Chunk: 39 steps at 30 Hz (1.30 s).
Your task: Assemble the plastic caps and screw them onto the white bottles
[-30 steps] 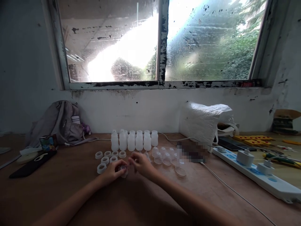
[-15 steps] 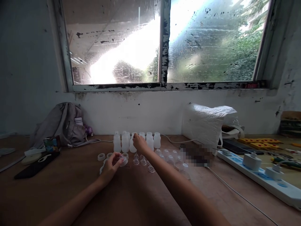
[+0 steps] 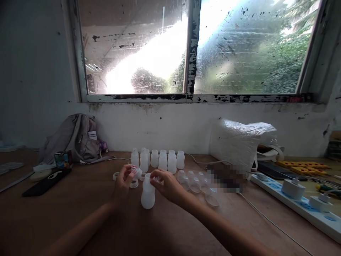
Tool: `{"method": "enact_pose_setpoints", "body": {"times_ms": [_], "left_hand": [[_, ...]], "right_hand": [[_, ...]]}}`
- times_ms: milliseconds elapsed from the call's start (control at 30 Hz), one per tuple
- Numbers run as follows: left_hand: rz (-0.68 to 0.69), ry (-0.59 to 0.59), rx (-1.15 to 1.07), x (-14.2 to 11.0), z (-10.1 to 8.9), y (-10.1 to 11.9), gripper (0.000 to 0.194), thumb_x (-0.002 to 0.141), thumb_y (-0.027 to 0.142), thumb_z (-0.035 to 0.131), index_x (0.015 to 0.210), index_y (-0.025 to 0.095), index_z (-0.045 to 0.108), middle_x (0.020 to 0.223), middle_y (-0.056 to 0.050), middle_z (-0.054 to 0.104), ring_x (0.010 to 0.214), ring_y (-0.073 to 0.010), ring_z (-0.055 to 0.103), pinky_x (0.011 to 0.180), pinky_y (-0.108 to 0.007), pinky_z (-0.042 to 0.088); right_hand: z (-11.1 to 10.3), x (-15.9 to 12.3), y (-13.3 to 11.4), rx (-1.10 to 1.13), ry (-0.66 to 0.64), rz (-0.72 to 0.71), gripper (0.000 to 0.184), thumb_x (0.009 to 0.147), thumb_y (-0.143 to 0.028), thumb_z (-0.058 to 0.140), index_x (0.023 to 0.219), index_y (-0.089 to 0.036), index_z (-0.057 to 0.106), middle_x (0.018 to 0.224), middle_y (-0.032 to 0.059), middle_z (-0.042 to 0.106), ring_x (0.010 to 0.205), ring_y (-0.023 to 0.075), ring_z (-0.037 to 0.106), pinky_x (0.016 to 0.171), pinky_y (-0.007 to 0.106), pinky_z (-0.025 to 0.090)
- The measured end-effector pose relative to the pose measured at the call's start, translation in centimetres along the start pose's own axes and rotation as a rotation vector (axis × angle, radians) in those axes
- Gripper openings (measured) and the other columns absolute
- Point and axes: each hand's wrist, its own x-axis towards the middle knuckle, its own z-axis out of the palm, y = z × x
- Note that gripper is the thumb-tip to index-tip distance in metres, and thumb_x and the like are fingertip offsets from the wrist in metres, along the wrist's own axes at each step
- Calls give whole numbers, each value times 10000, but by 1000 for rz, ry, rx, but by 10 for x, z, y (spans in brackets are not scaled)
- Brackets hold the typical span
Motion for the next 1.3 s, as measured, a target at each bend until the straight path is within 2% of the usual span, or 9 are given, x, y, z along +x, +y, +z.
{"method": "enact_pose_setpoints", "body": {"times_ms": [167,333,600,733,900,967,1100,1200,1300], "left_hand": [[56,-82,1,-6,6,18,179,790,307,438,904,178,488,853,-35,575,796,-145,555,719,-259,440],[137,-157,130,-10,11,19,180,765,284,474,897,179,535,880,-44,582,800,-154,543,731,-273,430],[68,-172,76,-14,15,7,203,761,294,493,932,187,519,918,-36,577,845,-159,540,768,-276,415],[30,-116,-55,-16,19,3,257,737,315,535,953,191,468,938,-42,555,850,-158,540,751,-273,427],[0,-126,-99,-18,18,0,275,743,347,530,953,187,450,943,-54,541,846,-160,533,762,-289,416],[-16,-177,-68,-20,16,-4,380,690,355,592,996,194,434,952,-55,540,854,-172,528,766,-303,408],[-83,-349,49,-26,14,-11,644,544,354,708,1079,209,380,962,-44,536,893,-200,505,763,-317,390],[-160,-395,66,-27,17,-14,593,564,367,692,1056,198,408,915,-37,536,851,-187,502,719,-295,386],[-205,-466,-85,-27,20,-14,578,587,359,680,1076,189,424,893,-35,536,815,-170,504,696,-276,384]], "right_hand": [[19,-13,-4,210,80,0,222,748,-251,521,958,-233,450,948,31,547,802,139,534,691,284,452],[28,-14,-1,383,85,38,348,742,-245,534,1039,-246,353,947,31,542,873,141,528,692,271,459],[15,-15,-11,336,18,19,336,780,-282,486,1104,-244,407,1084,55,500,887,144,517,745,282,442],[3,1,-19,214,58,45,271,800,-370,438,1004,-206,506,937,55,554,781,135,529,660,254,439],[-15,35,-27,-39,-237,85,257,715,-413,530,766,-167,584,682,15,567,565,95,487,480,200,362],[-20,44,-32,-120,-314,93,234,688,-393,557,738,-169,598,661,9,570,549,91,480,460,193,335],[-23,46,-39,-226,-323,94,180,681,-340,561,686,-165,603,638,11,574,537,91,483,448,189,321],[-25,45,-36,-219,-333,113,182,680,-336,561,672,-156,591,612,13,572,498,90,488,433,193,331],[-32,46,-28,-102,-406,128,190,688,-337,557,712,-151,586,582,5,571,469,91,508,443,201,374]]}}
